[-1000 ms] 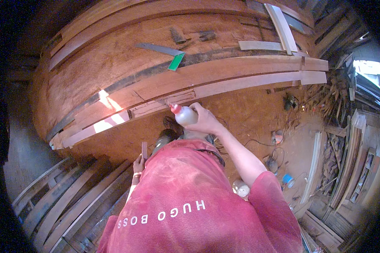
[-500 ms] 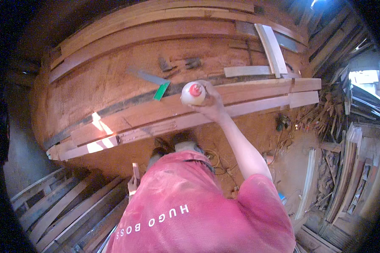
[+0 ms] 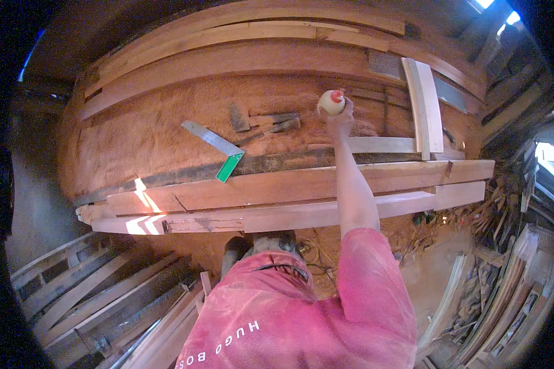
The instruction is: The person cuts a wooden plank with a circular saw, applies glue to the plank, and then hammers it into place on a curved wooden structure. They repeat this process with another plank, ensuring it fits securely.
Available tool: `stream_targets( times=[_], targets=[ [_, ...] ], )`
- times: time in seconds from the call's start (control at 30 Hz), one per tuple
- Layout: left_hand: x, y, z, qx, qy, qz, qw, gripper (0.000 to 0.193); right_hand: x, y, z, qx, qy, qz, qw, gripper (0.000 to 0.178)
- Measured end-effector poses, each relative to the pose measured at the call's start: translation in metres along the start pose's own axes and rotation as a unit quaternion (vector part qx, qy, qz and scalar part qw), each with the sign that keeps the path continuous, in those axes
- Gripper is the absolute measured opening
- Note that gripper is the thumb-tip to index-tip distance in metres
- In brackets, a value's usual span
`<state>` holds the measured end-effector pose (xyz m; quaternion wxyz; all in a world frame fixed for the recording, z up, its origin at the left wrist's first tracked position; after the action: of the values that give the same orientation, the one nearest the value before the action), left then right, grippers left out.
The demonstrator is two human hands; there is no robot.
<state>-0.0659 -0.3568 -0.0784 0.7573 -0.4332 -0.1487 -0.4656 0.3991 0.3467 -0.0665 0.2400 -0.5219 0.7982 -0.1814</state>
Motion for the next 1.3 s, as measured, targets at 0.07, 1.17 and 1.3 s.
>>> stream_targets(
  times=[0.07, 1.17, 1.3],
  targets=[
    [0.012, -0.003, -0.011, -0.007, -0.077, 0.017, 0.997, 0.044, -0.002, 0.006, 0.013, 0.015, 0.027, 0.015, 0.999, 0.079],
    [-0.121, 0.041, 0.335, -0.395, 0.506, -0.127, 0.756, 0.093, 0.251, -0.056, -0.088, -0.061, 0.080, -0.134, 0.986, 0.037],
    [-0.132, 0.043, 0.323, -0.403, 0.496, -0.138, 0.757, 0.096, 0.257, -0.061, -0.096, -0.062, 0.082, -0.134, 0.986, 0.036]
  ],
)
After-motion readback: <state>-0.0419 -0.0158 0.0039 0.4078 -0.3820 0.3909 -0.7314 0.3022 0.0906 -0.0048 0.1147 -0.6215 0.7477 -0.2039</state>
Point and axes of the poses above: each hand's wrist, its own x-axis away from the middle knuckle, its own y-axis out of the palm, z = x × y, the point moved 6 cm from there along -x, towards the middle knuckle, and after that the axes turned 1 degree about x, right-handed, at the moved point
